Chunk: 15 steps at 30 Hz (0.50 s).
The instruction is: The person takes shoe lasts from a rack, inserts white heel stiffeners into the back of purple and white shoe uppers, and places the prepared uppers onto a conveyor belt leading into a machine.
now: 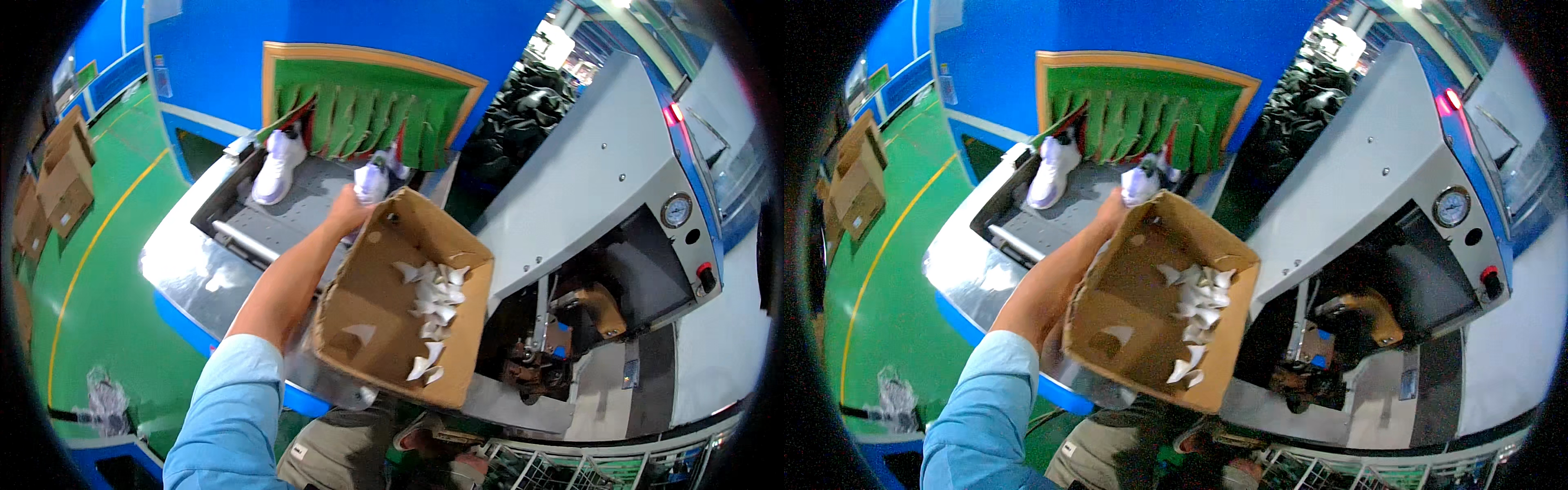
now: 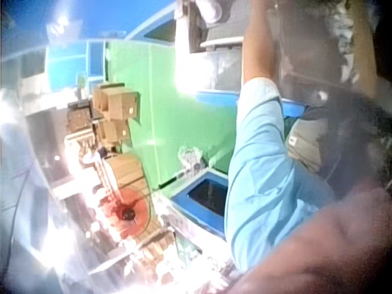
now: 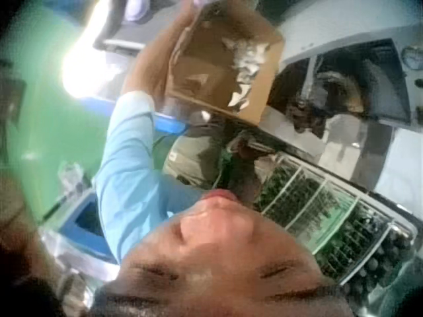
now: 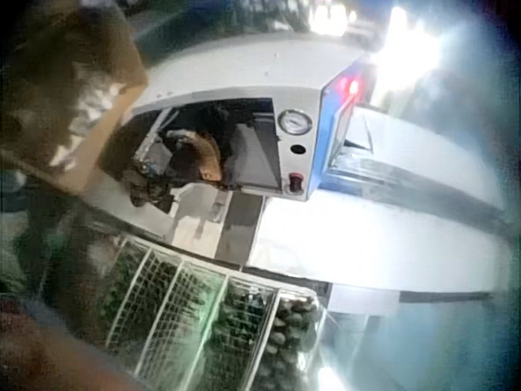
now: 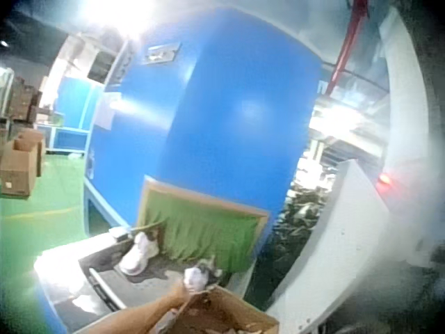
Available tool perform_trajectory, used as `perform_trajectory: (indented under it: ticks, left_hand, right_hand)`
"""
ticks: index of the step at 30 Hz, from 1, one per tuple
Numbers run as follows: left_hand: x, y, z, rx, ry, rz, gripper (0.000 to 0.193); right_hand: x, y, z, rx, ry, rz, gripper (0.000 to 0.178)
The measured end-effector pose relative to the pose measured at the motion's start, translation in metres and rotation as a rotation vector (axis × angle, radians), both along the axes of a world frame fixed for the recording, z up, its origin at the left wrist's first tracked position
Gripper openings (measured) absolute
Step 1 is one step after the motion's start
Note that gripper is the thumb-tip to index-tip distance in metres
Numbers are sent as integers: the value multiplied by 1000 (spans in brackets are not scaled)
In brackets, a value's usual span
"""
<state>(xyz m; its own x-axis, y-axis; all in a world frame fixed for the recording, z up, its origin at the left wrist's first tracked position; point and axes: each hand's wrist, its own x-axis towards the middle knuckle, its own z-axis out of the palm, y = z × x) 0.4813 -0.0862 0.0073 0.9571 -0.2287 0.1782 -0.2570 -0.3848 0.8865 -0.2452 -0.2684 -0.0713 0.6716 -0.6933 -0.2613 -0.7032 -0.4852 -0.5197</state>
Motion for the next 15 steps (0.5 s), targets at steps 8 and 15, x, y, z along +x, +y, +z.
perform_trajectory:
  ticks: [8,15]
  left_hand:
    - [-82,115,59,200,-66,7,55]
    - [-311,218,107,-707,174,180,68]
  right_hand:
    - [26,16,-69,-181,18,134,39]
    - [168,60,43,659,-467,179,54]
